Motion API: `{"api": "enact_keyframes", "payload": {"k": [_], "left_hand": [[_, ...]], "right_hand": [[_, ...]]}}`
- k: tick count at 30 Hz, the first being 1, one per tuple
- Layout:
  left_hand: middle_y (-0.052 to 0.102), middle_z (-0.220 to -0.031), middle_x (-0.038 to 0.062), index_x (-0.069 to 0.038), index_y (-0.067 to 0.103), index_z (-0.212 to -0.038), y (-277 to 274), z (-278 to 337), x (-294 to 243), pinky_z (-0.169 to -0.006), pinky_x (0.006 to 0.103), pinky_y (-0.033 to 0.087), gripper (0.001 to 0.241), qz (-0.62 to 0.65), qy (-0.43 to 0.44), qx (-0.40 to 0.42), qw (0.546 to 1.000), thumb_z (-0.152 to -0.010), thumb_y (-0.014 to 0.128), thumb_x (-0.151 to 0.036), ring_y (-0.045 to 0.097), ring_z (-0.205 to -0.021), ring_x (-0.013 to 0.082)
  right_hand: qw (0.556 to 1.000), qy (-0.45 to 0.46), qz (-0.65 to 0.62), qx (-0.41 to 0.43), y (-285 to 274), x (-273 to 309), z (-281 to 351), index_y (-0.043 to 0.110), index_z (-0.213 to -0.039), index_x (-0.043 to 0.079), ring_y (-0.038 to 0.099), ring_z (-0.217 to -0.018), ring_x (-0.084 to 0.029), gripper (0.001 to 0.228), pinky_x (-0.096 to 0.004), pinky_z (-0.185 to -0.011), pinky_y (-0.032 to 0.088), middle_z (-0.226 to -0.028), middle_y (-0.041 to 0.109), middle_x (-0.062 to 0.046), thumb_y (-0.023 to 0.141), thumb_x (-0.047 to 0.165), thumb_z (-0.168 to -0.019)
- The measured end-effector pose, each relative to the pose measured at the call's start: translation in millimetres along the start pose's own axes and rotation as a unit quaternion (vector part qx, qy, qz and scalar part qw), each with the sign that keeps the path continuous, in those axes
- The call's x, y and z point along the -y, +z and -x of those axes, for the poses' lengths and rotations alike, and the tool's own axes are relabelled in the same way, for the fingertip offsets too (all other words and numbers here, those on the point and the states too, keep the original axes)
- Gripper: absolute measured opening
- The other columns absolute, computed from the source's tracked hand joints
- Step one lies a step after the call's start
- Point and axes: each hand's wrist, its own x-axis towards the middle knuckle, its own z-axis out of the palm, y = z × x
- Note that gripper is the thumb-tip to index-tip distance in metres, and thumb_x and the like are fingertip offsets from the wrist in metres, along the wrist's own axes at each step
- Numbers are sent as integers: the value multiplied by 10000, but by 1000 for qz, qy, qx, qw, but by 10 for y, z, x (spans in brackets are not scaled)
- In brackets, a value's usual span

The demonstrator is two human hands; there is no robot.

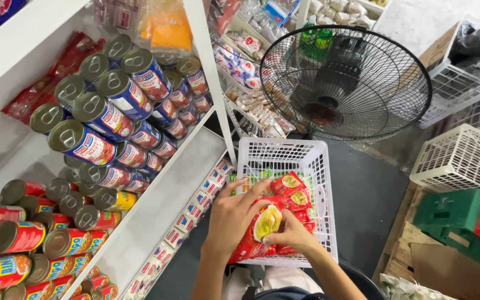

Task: Restocking grocery store shelves with various flavors of instant noodles from a white plastic basket.

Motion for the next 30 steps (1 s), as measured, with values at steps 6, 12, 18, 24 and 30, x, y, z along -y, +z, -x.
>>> {"api": "enact_keyframes", "payload": {"k": [6, 12, 18, 24, 30], "left_hand": [[707, -1371, 152, -150, 675, -1238, 152, 158, 189, -976, 363, 604, 300, 313, -115, 32, 942, -952, 684, -242, 721, -1217, 230], [607, -1490, 167, 23, 442, -1550, 443, 669, 637, -1210, 383, 427, 863, 495, -112, -68, 859, -912, 748, -471, 578, -1420, 270], [597, -1421, 144, 24, 493, -1425, 640, 919, 520, -1124, 388, 495, 791, 616, -207, -75, 757, -795, 896, -232, 615, -1301, 231], [724, -1230, 169, 23, 638, -1306, 607, 1012, 555, -968, 333, 576, 554, 573, -271, -101, 767, -790, 839, 15, 689, -1099, 192], [713, -1318, 168, 35, 647, -1302, 383, 937, 409, -1030, 343, 574, 508, 515, -157, -3, 843, -815, 791, 67, 684, -1202, 200]], "right_hand": [[996, -45, -13, -81, -78, -43, -9, 613, -1299, -21, 737, -1024, -203, 668, -413, -930, 599, -1136, 757, -115, 865, 3, -680], [948, -33, -142, -284, -410, -508, -50, 586, -1323, 23, 571, -681, -212, 563, -293, -457, 398, -1097, 759, -181, 844, 41, -823], [917, -56, -325, -223, -5, -318, -63, 592, -1167, -59, 753, -930, -192, 432, -282, -780, 640, -1058, 719, -137, 780, 67, -800], [958, -168, -56, -224, 102, 173, 86, 644, -1322, -29, 721, -932, -201, 505, -327, -812, 594, -1121, 741, -164, 761, 8, -832], [864, -304, 359, -178, 479, 892, 383, 748, -1007, -29, 727, -853, -137, 253, -260, -749, 572, -933, 756, -93, 813, 8, -765]]}}
